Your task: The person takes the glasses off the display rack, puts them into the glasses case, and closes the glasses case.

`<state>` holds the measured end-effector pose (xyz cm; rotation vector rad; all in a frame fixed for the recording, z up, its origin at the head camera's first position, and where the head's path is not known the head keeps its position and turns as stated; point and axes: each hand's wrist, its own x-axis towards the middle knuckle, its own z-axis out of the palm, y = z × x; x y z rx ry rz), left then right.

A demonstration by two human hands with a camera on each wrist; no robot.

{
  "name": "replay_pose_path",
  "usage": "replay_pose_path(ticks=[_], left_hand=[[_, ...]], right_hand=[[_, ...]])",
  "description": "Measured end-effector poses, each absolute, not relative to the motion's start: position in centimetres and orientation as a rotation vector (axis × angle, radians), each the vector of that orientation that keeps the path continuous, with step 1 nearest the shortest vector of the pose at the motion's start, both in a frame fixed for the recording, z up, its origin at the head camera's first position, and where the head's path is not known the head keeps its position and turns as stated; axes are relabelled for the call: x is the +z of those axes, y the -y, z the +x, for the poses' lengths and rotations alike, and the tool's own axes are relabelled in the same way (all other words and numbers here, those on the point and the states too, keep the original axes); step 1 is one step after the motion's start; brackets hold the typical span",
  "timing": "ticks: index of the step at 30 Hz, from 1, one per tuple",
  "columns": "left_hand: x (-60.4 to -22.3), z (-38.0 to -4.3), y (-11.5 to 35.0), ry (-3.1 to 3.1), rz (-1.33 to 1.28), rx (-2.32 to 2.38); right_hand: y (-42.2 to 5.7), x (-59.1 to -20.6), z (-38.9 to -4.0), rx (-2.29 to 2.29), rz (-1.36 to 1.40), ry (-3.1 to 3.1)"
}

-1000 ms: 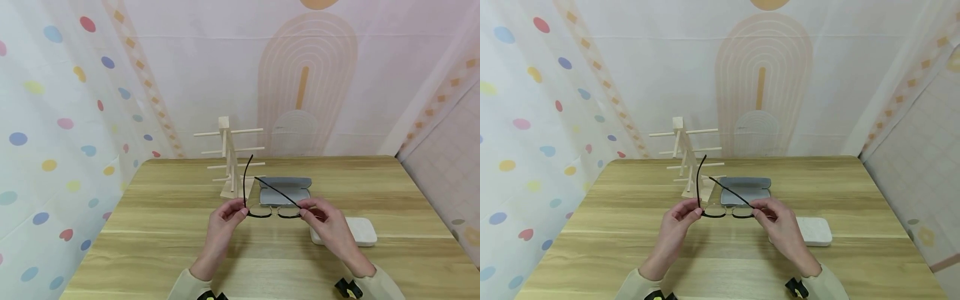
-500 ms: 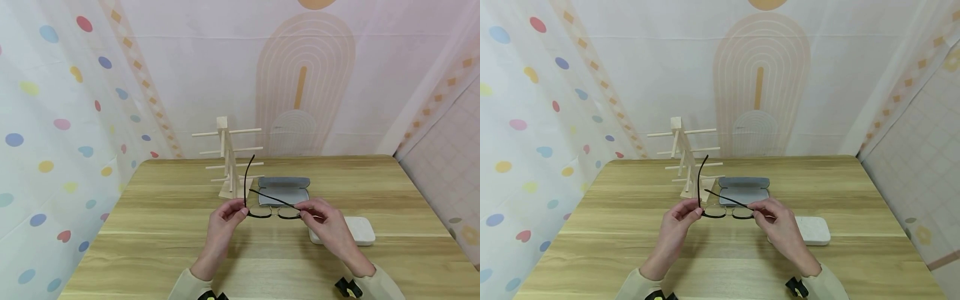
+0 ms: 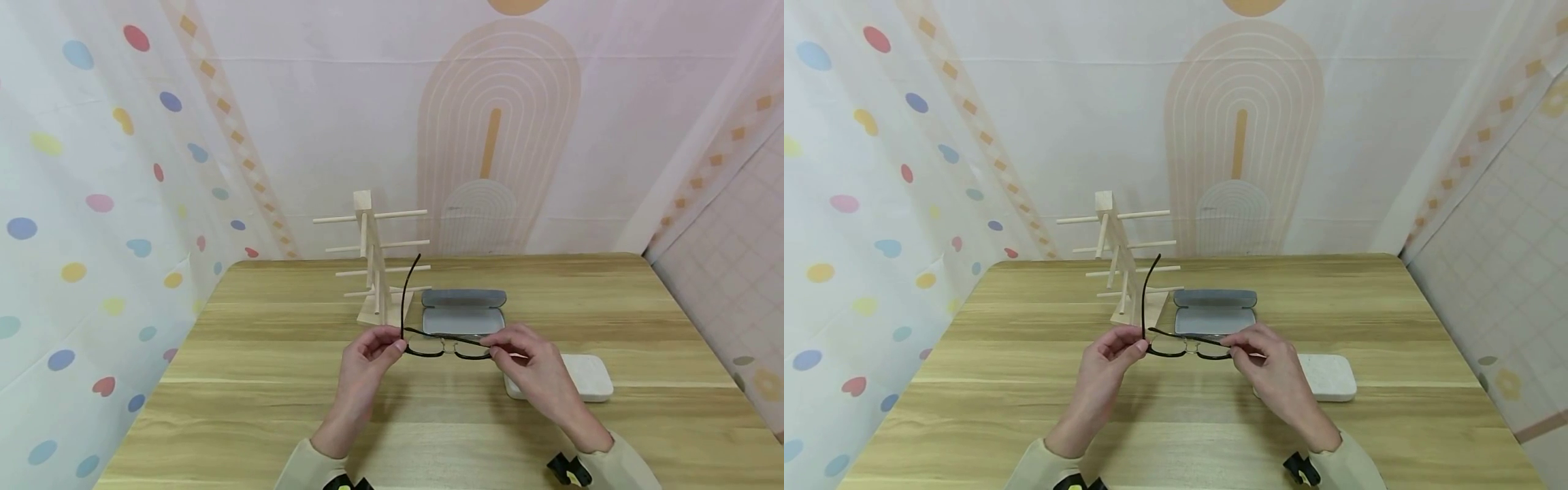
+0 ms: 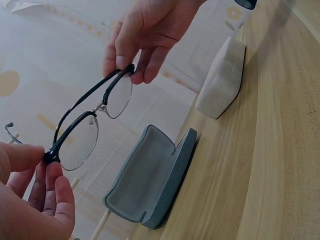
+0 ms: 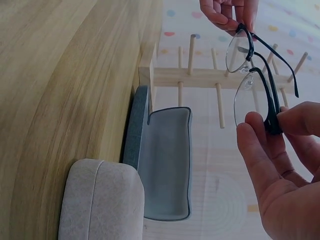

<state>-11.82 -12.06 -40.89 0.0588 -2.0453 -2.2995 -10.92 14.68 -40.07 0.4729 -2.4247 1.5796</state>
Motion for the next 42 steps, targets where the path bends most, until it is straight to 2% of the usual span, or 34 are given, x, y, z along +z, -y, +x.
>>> replay_pose_path(ticks=[42], left_hand=[[-40.81,-11.65,11.94,2.047,-0.014,-2.302]], right_hand=[[-14.62,-39.86,-10.95,1.55,0.454,2.463]])
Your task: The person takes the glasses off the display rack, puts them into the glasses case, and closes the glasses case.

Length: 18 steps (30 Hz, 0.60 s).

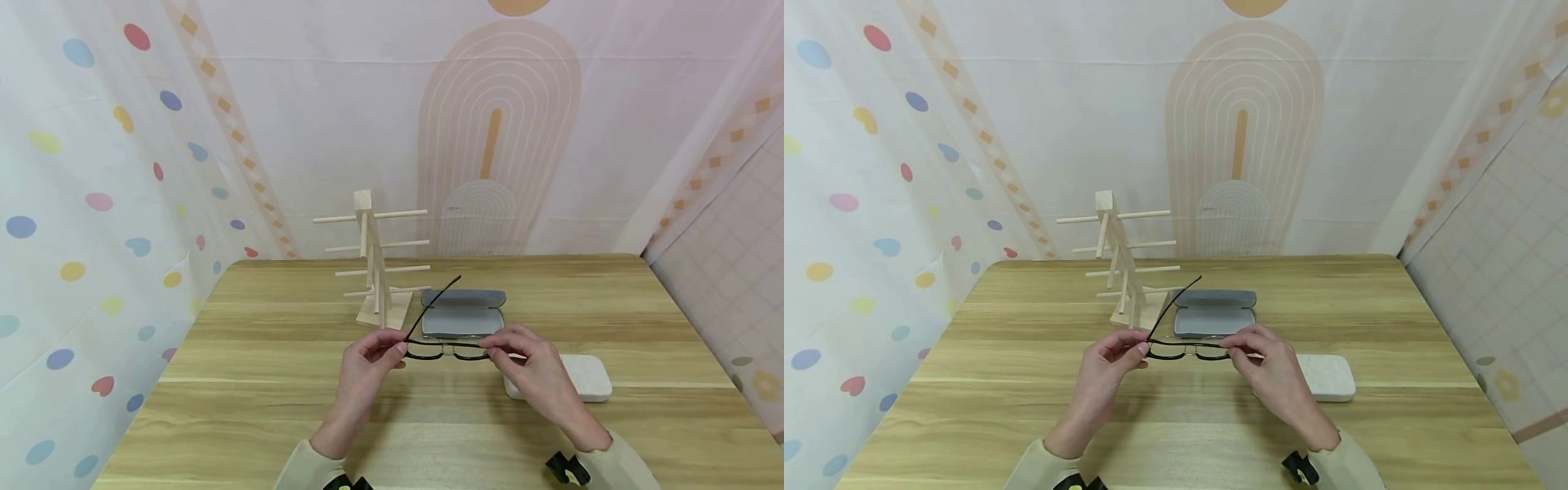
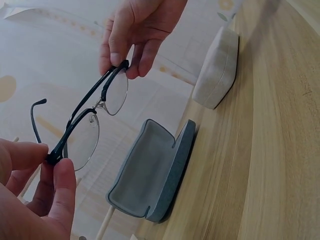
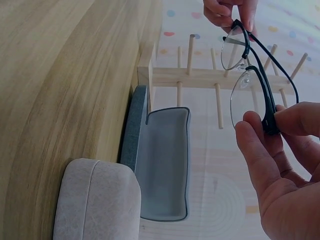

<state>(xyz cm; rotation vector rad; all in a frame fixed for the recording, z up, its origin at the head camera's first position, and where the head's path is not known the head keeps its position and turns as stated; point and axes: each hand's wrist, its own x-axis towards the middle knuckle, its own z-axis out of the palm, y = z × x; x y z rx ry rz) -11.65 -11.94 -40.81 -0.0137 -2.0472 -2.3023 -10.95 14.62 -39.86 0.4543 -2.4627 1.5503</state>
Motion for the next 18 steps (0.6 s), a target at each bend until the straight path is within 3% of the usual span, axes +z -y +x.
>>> replay_pose_path(ticks=[18], left_hand=[[-40.83,-11.49,12.23,2.108,-0.015,-2.239]], right_hand=[[-14.37,-39.97,-11.05,1.544,0.457,2.466]])
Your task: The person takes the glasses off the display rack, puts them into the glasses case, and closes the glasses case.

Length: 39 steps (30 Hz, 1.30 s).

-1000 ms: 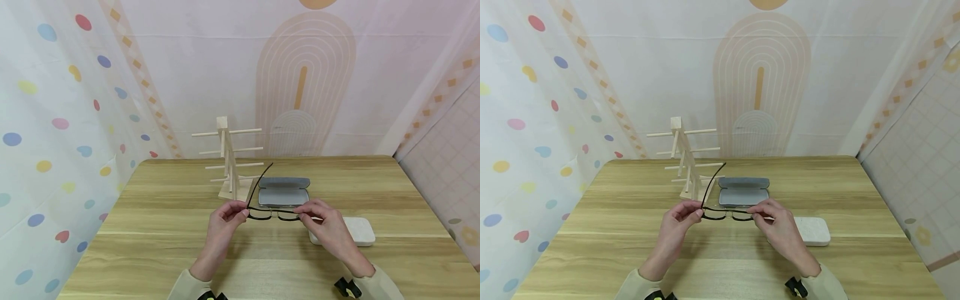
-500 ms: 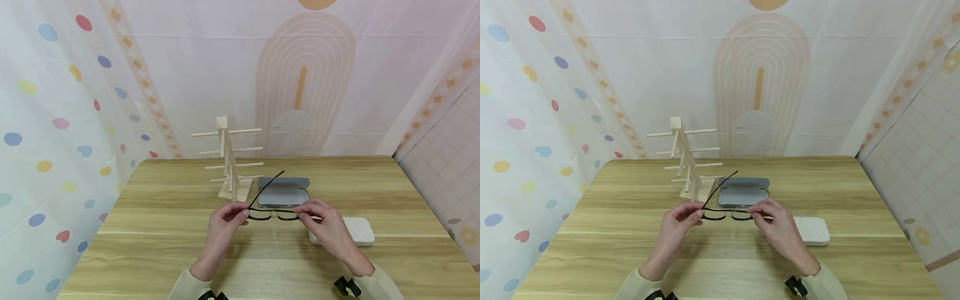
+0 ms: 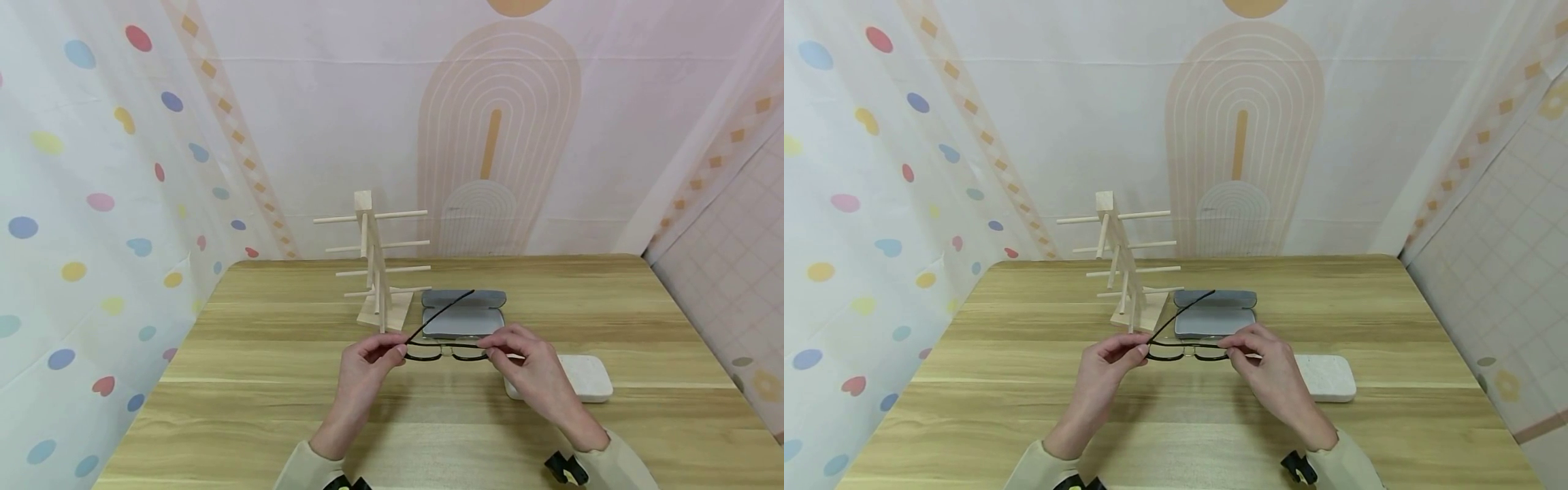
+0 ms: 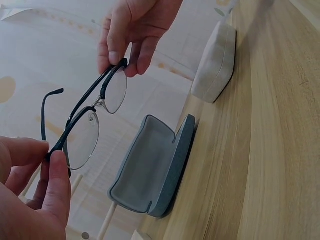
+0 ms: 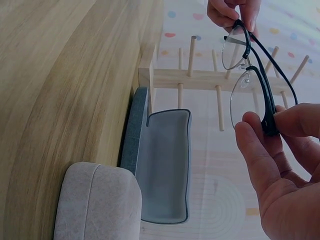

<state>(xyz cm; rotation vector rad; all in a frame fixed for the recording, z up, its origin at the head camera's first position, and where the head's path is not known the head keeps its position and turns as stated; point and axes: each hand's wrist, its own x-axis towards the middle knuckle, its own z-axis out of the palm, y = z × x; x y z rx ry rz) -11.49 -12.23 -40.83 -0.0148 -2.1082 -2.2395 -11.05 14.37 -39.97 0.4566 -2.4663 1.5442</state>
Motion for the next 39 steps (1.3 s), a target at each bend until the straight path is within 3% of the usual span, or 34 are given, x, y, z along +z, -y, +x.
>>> replay_pose_path(ticks=[39], left_hand=[[-41.14,-11.58,12.17,2.305,-0.156,-1.931]], right_hand=[[-14.41,-40.42,-11.06,1.514,0.433,2.464]])
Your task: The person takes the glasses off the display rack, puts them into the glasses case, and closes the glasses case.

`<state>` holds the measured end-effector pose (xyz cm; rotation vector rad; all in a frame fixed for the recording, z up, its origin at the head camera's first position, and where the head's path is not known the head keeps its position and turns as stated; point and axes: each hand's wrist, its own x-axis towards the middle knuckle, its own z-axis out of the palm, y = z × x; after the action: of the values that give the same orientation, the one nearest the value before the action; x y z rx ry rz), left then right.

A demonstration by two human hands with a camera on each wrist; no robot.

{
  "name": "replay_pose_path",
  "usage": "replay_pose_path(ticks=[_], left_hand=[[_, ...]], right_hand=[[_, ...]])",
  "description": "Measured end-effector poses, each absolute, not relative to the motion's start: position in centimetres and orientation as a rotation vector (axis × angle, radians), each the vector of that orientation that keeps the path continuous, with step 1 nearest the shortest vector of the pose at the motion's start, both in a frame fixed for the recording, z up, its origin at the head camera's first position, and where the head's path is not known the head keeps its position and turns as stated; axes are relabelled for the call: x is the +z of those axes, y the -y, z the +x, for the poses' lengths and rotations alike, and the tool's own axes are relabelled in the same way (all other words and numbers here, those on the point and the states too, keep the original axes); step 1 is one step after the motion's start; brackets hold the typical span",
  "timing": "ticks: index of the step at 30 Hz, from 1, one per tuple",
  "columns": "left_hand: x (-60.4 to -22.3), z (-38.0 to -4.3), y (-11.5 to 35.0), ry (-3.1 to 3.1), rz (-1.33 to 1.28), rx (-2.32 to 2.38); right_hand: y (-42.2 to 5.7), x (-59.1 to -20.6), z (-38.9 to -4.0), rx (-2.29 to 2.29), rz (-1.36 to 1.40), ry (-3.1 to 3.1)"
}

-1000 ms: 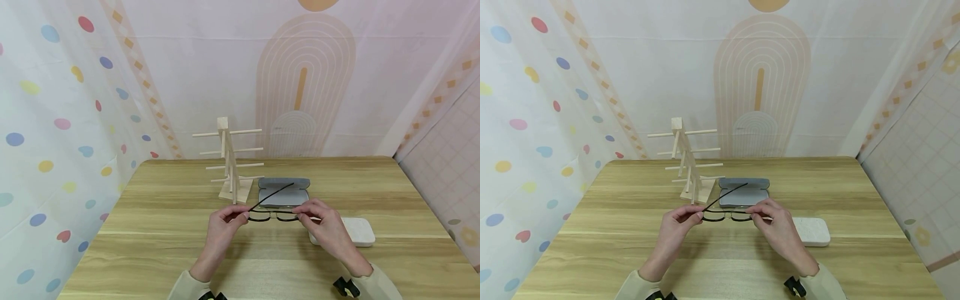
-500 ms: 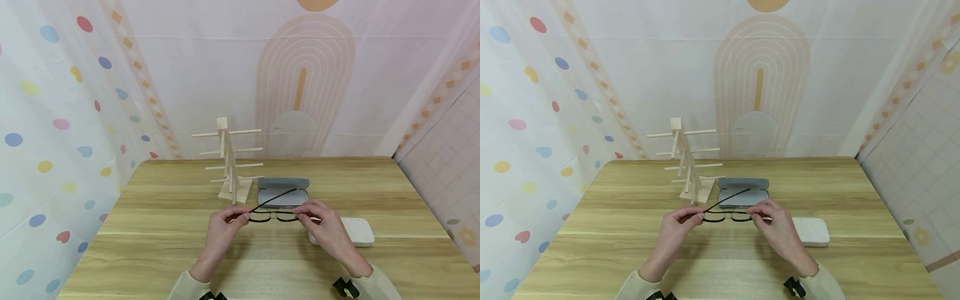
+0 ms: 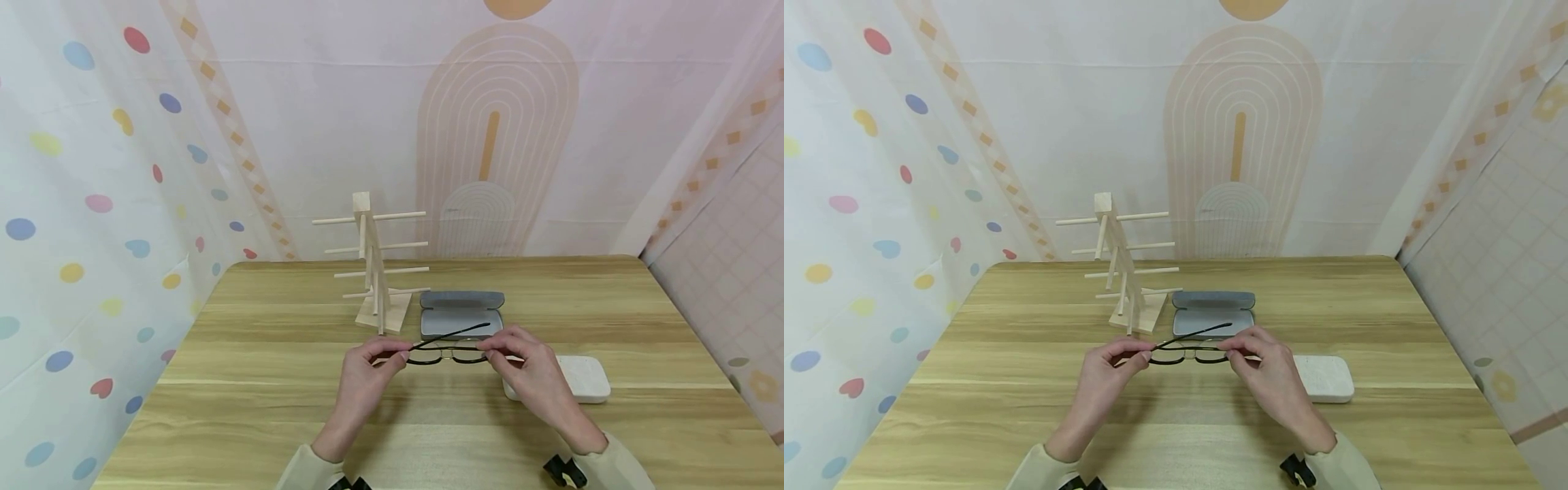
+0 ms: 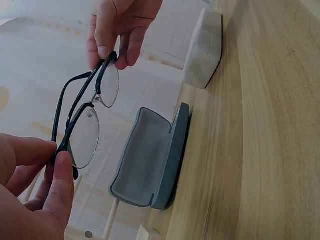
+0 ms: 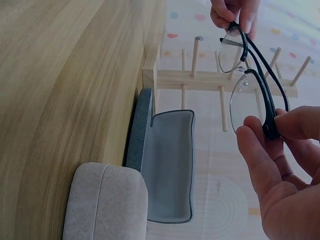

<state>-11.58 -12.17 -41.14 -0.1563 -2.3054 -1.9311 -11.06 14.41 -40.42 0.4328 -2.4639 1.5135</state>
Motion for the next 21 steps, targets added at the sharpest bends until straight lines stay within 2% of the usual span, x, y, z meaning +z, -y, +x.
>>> replay_pose_path(ticks=[21], left_hand=[[-41.5,-11.74,11.65,2.377,-0.228,-1.758]], right_hand=[[-14.72,-40.5,-10.9,1.545,0.385,2.48]])
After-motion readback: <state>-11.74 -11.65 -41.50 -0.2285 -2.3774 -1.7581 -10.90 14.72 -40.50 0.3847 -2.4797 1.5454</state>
